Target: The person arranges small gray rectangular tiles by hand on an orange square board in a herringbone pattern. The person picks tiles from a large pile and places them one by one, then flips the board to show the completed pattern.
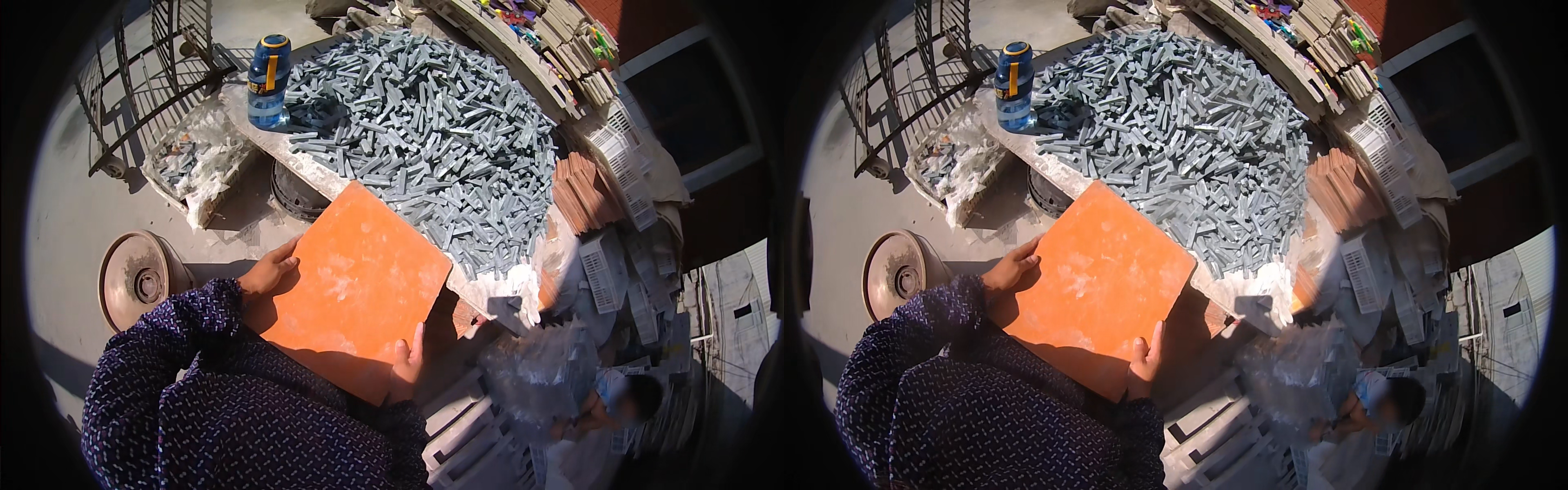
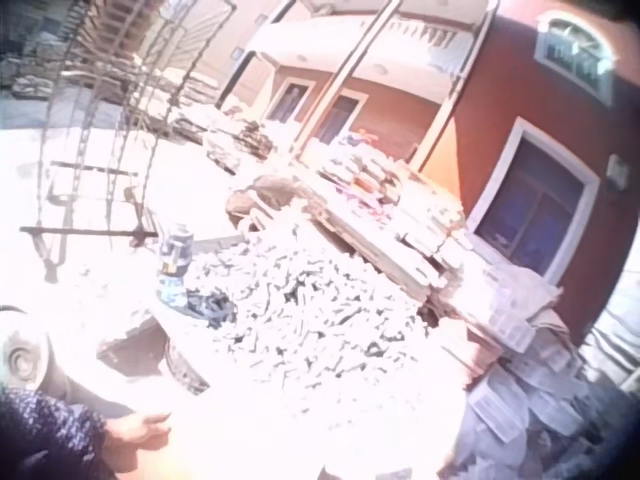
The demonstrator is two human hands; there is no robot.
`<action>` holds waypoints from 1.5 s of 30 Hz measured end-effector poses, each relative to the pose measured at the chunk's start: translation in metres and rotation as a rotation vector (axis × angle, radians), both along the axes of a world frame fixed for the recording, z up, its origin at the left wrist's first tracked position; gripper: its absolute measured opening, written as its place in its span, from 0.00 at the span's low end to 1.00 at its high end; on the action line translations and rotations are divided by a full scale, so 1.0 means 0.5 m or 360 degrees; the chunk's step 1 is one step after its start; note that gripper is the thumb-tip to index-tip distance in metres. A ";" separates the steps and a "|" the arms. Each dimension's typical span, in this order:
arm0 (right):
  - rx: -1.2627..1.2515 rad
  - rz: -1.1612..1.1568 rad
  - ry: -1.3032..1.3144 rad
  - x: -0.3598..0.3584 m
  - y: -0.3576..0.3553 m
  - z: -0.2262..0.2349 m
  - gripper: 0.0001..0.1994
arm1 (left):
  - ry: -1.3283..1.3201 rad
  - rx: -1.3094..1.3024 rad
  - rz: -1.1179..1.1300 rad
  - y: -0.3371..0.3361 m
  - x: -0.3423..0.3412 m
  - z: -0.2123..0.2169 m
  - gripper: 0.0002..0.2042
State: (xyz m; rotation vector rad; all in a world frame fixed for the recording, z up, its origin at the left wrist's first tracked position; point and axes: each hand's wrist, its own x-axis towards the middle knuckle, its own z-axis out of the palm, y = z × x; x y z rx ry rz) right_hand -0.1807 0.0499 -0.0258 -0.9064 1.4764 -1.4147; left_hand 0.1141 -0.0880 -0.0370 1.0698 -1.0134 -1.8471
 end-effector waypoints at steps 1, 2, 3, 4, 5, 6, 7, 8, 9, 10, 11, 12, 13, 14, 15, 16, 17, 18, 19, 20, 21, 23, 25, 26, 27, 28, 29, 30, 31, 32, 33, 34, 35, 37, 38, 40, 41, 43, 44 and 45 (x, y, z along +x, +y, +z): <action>-0.0016 0.0015 0.0004 -0.006 0.007 -0.009 0.30 | -0.0062 -0.0055 0.0001 0.001 0.003 0.000 0.24; -0.0023 0.0027 0.0006 -0.005 0.010 -0.010 0.29 | -0.0135 -0.0135 -0.0011 0.006 0.007 -0.013 0.24; -0.0044 0.0016 -0.0003 -0.004 0.008 -0.012 0.29 | -0.0207 -0.0216 -0.0021 0.008 0.010 -0.023 0.25; -0.0065 0.0005 -0.0011 -0.004 0.004 -0.013 0.29 | -0.0127 -0.0141 0.0003 0.004 0.011 -0.032 0.25; -0.0072 -0.0014 -0.0027 0.001 0.006 -0.013 0.29 | -0.0055 -0.0053 0.0020 0.006 0.011 -0.034 0.25; -0.0080 -0.0032 -0.0042 0.006 0.007 -0.013 0.29 | 0.0016 0.0035 0.0037 0.008 0.010 -0.035 0.25; -0.0088 -0.0050 -0.0058 0.009 0.007 -0.012 0.29 | 0.0000 0.0042 0.0057 0.012 0.010 -0.033 0.25; -0.0098 -0.0073 -0.0072 0.013 0.007 -0.014 0.29 | -0.0015 0.0047 0.0071 0.016 0.009 -0.026 0.25; -0.0063 -0.0060 -0.0047 0.009 0.005 -0.020 0.30 | -0.0029 0.0048 0.0074 0.020 0.008 -0.016 0.24; -0.0027 -0.0046 -0.0023 -0.002 0.000 -0.029 0.30 | -0.0040 0.0040 0.0077 0.017 0.005 -0.004 0.24; 0.0023 -0.0027 -0.0005 -0.006 0.004 -0.033 0.30 | -0.0056 0.0043 0.0074 0.019 0.002 0.014 0.24; 0.0046 -0.0035 -0.0025 -0.005 0.012 -0.037 0.30 | -0.0064 0.0011 0.0074 0.021 0.004 0.004 0.24; 0.0069 -0.0043 -0.0045 -0.004 0.021 -0.042 0.30 | -0.0075 -0.0002 0.0074 0.032 0.008 -0.010 0.24; 0.0052 -0.0032 -0.0061 0.001 0.009 -0.036 0.30 | -0.0073 -0.0090 0.0095 0.030 0.017 -0.049 0.24; 0.0059 -0.0027 -0.0084 0.002 0.001 -0.029 0.30 | -0.0058 -0.0179 0.0110 0.022 0.016 -0.052 0.24; 0.0067 -0.0023 -0.0109 0.003 -0.003 -0.021 0.30 | -0.0105 -0.0176 0.0090 0.013 0.019 -0.051 0.24; 0.0089 -0.0029 -0.0128 0.000 0.001 -0.019 0.30 | -0.0146 -0.0159 0.0061 0.013 0.015 -0.034 0.24; 0.0080 0.0001 -0.0222 -0.008 0.003 -0.022 0.29 | -0.0187 -0.0141 0.0030 0.010 0.011 -0.025 0.24; 0.0055 0.0042 -0.0308 -0.021 -0.005 -0.023 0.29 | -0.0295 -0.0158 0.0055 -0.004 0.011 -0.022 0.24; 0.0031 0.0083 -0.0393 -0.036 -0.019 -0.023 0.29 | -0.0401 -0.0173 0.0079 -0.025 0.011 -0.020 0.24; 0.0026 0.0041 -0.0189 -0.055 -0.041 -0.028 0.29 | -0.0506 -0.0187 0.0103 -0.051 0.009 -0.018 0.24; 0.0060 -0.0041 0.0207 -0.096 -0.077 -0.044 0.29 | -0.0496 -0.0139 0.0151 -0.116 -0.022 0.004 0.30; 0.0265 0.0016 0.0597 -0.071 -0.135 0.018 0.28 | -0.0886 -0.0396 0.0126 -0.188 -0.031 -0.019 0.34; 0.0391 0.0028 0.0653 -0.064 -0.163 0.038 0.28 | -0.0916 -0.0411 0.0173 -0.221 -0.046 -0.042 0.35; 0.0316 -0.0022 0.0871 -0.075 -0.179 0.032 0.29 | -0.0863 -0.0403 0.0096 -0.235 -0.076 -0.021 0.34; 0.0237 -0.0028 0.1062 -0.067 -0.200 0.007 0.29 | -0.1226 -0.0563 0.0196 -0.241 -0.091 -0.063 0.33; 0.0216 -0.0082 0.1269 -0.082 -0.194 -0.019 0.29 | -0.1265 -0.0547 0.0169 -0.234 -0.113 -0.051 0.32; 0.0227 -0.0076 0.1191 -0.083 -0.182 -0.020 0.29 | -0.1323 -0.0508 0.0142 -0.216 -0.120 -0.044 0.31; 0.0236 -0.0072 0.1112 -0.085 -0.177 -0.018 0.29 | -0.1283 -0.0534 0.0073 -0.221 -0.118 -0.064 0.29; 0.0202 -0.0077 0.1031 -0.077 -0.187 0.003 0.29 | -0.1243 -0.0596 0.0030 -0.235 -0.112 -0.052 0.27; 0.0258 -0.0054 0.0943 -0.064 -0.183 0.025 0.29 | -0.1252 -0.0439 -0.0008 -0.219 -0.109 -0.022 0.24; 0.0229 -0.0088 0.0914 -0.062 -0.176 0.013 0.29 | -0.1157 -0.0396 0.0019 -0.208 -0.104 -0.044 0.23; 0.0165 -0.0133 0.0893 -0.061 -0.179 -0.002 0.29 | -0.1052 -0.0388 0.0058 -0.211 -0.094 -0.066 0.23; 0.0128 -0.0290 0.0917 -0.102 -0.182 -0.061 0.25 | -0.0678 -0.0194 -0.0047 -0.221 -0.098 -0.028 0.21; 0.0186 -0.0198 0.0510 -0.096 -0.188 -0.060 0.24 | -0.0313 0.0154 -0.0125 -0.231 -0.069 -0.045 0.18; 0.0317 -0.0026 -0.0298 -0.087 -0.190 -0.048 0.22 | -0.0086 0.0258 -0.0220 -0.243 -0.030 -0.069 0.14; 0.0386 0.0061 -0.0534 -0.108 -0.182 -0.054 0.21 | -0.0109 0.0303 -0.0234 -0.239 -0.051 -0.049 0.14; 0.0479 0.0257 -0.1002 -0.154 -0.181 -0.057 0.20 | -0.0064 0.0372 -0.0323 -0.226 -0.073 -0.002 0.14; 0.0413 0.0194 -0.0925 -0.132 -0.205 -0.049 0.20 | -0.0144 0.0333 -0.0254 -0.241 -0.048 -0.045 0.16; 0.0363 0.0088 -0.0848 -0.113 -0.201 -0.053 0.20 | -0.0207 0.0352 -0.0189 -0.239 -0.048 -0.043 0.17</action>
